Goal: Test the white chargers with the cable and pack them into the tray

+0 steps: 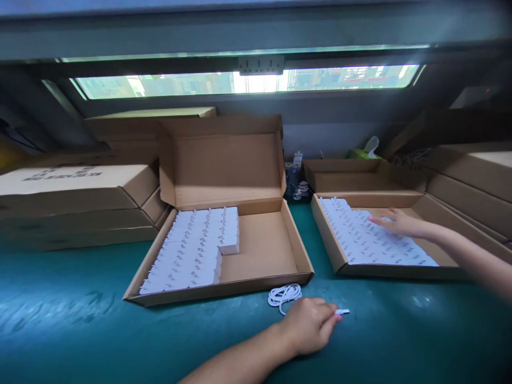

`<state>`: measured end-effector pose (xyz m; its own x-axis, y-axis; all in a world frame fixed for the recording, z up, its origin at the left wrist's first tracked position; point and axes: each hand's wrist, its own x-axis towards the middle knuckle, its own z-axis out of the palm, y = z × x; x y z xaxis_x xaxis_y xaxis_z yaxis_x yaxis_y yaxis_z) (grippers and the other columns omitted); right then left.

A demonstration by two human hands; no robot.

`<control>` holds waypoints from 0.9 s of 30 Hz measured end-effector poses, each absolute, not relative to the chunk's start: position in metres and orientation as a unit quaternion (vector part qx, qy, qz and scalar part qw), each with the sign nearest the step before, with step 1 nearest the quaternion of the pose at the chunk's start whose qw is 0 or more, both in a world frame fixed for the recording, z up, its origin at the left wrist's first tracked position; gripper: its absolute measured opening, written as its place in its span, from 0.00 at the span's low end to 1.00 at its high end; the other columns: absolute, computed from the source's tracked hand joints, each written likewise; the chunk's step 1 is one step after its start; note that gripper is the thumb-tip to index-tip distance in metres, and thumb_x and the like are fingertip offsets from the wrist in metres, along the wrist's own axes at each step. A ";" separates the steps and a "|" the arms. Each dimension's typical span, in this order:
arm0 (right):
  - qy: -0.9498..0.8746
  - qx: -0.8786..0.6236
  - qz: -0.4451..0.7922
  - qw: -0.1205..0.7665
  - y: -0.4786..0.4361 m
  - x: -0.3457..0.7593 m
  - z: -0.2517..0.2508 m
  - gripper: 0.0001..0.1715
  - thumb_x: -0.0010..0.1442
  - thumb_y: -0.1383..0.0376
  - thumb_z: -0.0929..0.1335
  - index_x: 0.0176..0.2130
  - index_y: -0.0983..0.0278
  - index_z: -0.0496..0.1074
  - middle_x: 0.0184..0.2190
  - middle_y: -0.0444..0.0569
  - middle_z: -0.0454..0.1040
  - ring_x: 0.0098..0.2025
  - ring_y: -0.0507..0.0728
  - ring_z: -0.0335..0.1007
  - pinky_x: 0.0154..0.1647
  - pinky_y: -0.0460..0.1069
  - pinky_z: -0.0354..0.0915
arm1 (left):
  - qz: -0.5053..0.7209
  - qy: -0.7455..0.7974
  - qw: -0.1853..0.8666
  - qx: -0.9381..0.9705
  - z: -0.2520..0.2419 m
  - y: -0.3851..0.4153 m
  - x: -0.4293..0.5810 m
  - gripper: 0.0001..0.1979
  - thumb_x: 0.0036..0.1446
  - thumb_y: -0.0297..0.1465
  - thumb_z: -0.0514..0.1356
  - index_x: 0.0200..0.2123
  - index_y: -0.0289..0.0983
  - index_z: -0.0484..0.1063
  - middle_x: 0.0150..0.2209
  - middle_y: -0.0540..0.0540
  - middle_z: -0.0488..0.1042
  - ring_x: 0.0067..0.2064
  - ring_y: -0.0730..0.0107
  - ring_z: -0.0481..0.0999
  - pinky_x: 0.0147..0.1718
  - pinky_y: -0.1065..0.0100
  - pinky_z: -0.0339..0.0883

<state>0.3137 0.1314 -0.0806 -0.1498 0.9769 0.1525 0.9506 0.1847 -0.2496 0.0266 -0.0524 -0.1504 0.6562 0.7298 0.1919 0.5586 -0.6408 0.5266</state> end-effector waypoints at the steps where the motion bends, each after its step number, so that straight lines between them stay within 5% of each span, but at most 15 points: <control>1: -0.765 -0.628 0.039 0.137 0.131 0.300 -0.080 0.38 0.55 0.46 0.60 0.51 0.73 0.67 0.51 0.74 0.60 0.52 0.70 0.61 0.46 0.58 0.60 | 0.200 0.364 0.219 0.883 -0.151 -0.052 0.027 0.12 0.61 0.30 0.48 0.37 0.34 0.71 0.30 0.46 0.75 0.32 0.70 0.73 0.31 0.74 0.64; 5: -0.882 -0.448 0.088 0.116 0.103 0.206 -0.067 0.40 0.57 0.49 0.61 0.61 0.65 0.48 0.63 0.56 0.38 0.64 0.62 0.35 0.61 0.57 0.43 | 0.206 0.368 0.227 0.878 -0.153 -0.052 0.027 0.11 0.60 0.30 0.49 0.37 0.35 0.71 0.30 0.46 0.75 0.32 0.69 0.74 0.32 0.73 0.65; 11: -0.956 -0.191 0.218 0.042 0.054 0.047 -0.055 0.48 0.52 0.55 0.66 0.63 0.69 0.42 0.64 0.55 0.31 0.64 0.61 0.27 0.63 0.55 0.39 | 0.193 0.372 0.202 0.885 -0.147 -0.054 0.027 0.11 0.60 0.31 0.51 0.34 0.33 0.72 0.29 0.46 0.75 0.30 0.69 0.74 0.30 0.72 0.65; 18: -0.928 -0.276 0.241 0.074 0.084 -0.042 -0.099 0.62 0.45 0.59 0.69 0.61 0.81 0.28 0.62 0.66 0.24 0.63 0.67 0.16 0.63 0.61 0.31 | 0.181 0.389 0.219 0.876 -0.148 -0.054 0.030 0.10 0.59 0.32 0.53 0.34 0.34 0.73 0.31 0.47 0.76 0.33 0.68 0.75 0.32 0.72 0.67; 27: -0.923 -0.289 0.253 0.027 0.079 -0.043 -0.112 0.63 0.44 0.55 0.69 0.61 0.79 0.30 0.62 0.67 0.24 0.63 0.69 0.16 0.61 0.63 0.34 | 0.173 0.387 0.217 0.879 -0.151 -0.048 0.032 0.11 0.59 0.32 0.53 0.31 0.35 0.73 0.31 0.47 0.77 0.33 0.67 0.76 0.30 0.71 0.67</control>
<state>-0.0434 0.0786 -0.1118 -0.8310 0.5477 -0.0974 0.5207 0.7042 -0.4827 0.0317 -0.0483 -0.1510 0.6400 0.7561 0.1364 0.6054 -0.6056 0.5165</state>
